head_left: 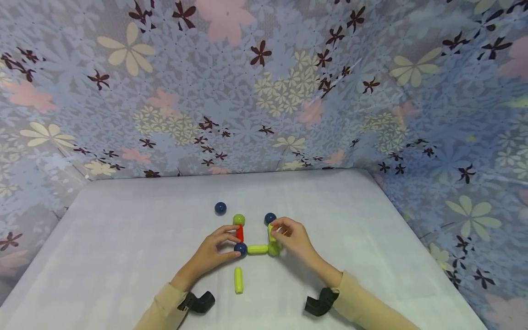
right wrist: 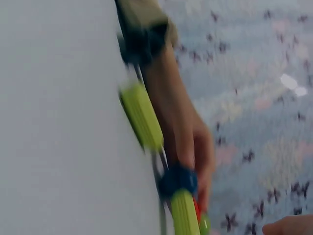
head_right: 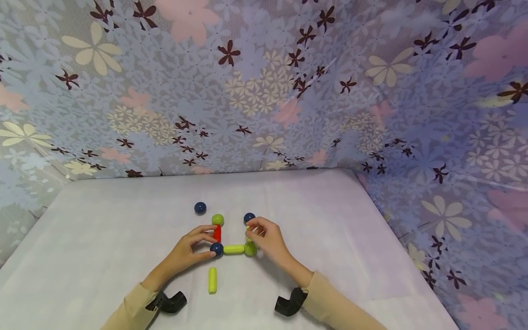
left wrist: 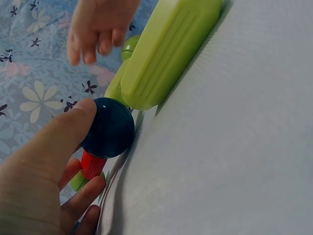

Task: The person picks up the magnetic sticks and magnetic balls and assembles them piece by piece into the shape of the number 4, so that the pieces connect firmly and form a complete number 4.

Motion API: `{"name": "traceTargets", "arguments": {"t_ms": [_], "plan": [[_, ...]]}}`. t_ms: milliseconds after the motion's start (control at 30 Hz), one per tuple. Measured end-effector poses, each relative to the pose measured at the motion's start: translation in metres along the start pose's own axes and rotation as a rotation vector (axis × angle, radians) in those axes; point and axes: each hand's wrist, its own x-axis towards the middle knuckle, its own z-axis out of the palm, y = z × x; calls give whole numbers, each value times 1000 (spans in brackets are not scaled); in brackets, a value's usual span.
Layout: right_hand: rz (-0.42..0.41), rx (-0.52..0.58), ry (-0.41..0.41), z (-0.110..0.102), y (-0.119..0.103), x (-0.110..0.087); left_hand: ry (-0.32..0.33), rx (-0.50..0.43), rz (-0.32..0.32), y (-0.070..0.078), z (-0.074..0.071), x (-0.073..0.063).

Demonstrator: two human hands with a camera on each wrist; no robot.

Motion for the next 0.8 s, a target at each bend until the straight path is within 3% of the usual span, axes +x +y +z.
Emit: {"name": "traceTargets", "arguments": {"t_ms": [233, 467, 600, 800], "plan": [[-34, 86, -262, 29, -16, -35, 5, 15, 10, -2, -1, 0], [-187, 114, -512, 54, -12, -47, -6, 13, 26, -2, 1, 1], [-184, 108, -566, 59, -6, -45, -7, 19, 40, -1, 1, 1], [-108, 116, -539, 64, -3, -44, -8, 36, 29, 0, -3, -1]]}}
